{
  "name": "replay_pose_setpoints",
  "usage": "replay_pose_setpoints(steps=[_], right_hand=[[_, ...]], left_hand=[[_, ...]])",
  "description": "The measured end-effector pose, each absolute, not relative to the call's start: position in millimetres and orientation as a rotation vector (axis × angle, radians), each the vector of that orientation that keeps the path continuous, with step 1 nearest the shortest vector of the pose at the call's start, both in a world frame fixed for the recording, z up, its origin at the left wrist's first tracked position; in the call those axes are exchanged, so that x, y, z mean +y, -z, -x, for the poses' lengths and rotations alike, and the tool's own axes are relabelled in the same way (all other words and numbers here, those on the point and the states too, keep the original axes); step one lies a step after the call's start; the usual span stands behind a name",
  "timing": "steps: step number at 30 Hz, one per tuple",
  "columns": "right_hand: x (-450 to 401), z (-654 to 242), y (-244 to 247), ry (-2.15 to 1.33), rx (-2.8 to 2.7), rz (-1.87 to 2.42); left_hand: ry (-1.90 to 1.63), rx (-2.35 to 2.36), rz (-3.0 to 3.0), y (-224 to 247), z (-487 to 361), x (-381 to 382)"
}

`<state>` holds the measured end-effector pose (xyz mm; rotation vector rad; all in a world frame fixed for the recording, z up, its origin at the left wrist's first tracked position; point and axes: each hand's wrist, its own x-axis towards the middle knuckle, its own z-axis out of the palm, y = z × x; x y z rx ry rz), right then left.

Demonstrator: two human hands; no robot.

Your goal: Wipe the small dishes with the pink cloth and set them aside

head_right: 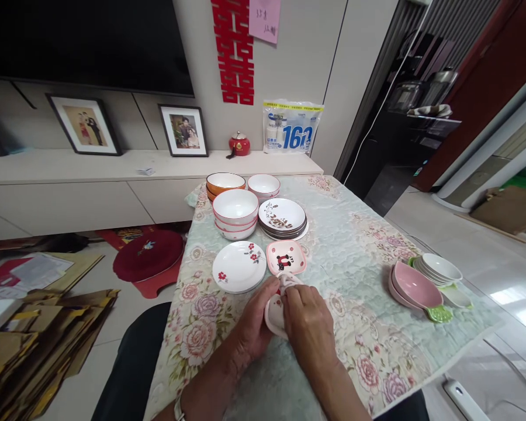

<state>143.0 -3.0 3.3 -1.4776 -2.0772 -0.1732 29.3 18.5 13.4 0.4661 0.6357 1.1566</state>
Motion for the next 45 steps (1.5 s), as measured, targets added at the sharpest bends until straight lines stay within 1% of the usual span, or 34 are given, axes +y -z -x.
replay_pose_setpoints(steps=[2,5,7,9,11,14,18,21,23,24,29,31,32,34,37,42,45], right_hand=[[-4,-139,-6,0.016,-2.003,1.442],[-5,-136,-19,-0.335,-1.992,1.368],[-6,-138,-30,-0.541,-2.095,1.329],[-7,-144,-39,-0.616,-2.232,1.295],[-9,-151,-41,-0.542,-2.345,1.342],[-10,-160,-35,-0.264,-2.416,1.526],[-3,-160,-18,0.174,-2.332,1.691],[2,-152,-10,0.327,-2.217,1.704],[1,-148,-10,0.299,-2.202,1.677],[0,-147,-11,0.232,-2.212,1.665],[-13,-153,-26,-0.447,-2.293,1.484],[-15,-158,-33,-0.606,-2.233,1.417],[-16,-160,-36,-0.630,-2.165,1.400],[-16,-163,-40,-0.564,-1.982,1.374],[-13,-165,-43,-0.282,-1.763,1.347],[-3,-160,-41,-0.057,-1.971,1.277],[1,-160,-38,0.050,-2.024,1.365]], left_hand=[[-1.135,0.562,-0.456,-15,-30,17],[-1.111,0.517,-0.401,-13,-29,18],[-1.121,0.557,-0.350,-11,-29,20],[-1.143,0.614,-0.317,-9,-28,22],[-1.156,0.658,-0.317,-9,-28,23],[-1.165,0.658,-0.400,-9,-30,21],[-1.138,0.630,-0.421,-9,-33,19],[-1.124,0.622,-0.426,-9,-32,19],[-1.153,0.625,-0.434,-10,-31,20],[-1.168,0.630,-0.430,-11,-30,20],[-1.190,0.656,-0.404,-12,-30,19],[-1.166,0.634,-0.398,-11,-30,19],[-1.149,0.612,-0.394,-11,-30,19],[-1.107,0.569,-0.389,-10,-31,19],[-1.054,0.551,-0.405,-9,-31,17],[-1.000,0.518,-0.450,-16,-33,12],[-0.984,0.525,-0.533,-19,-31,11]])
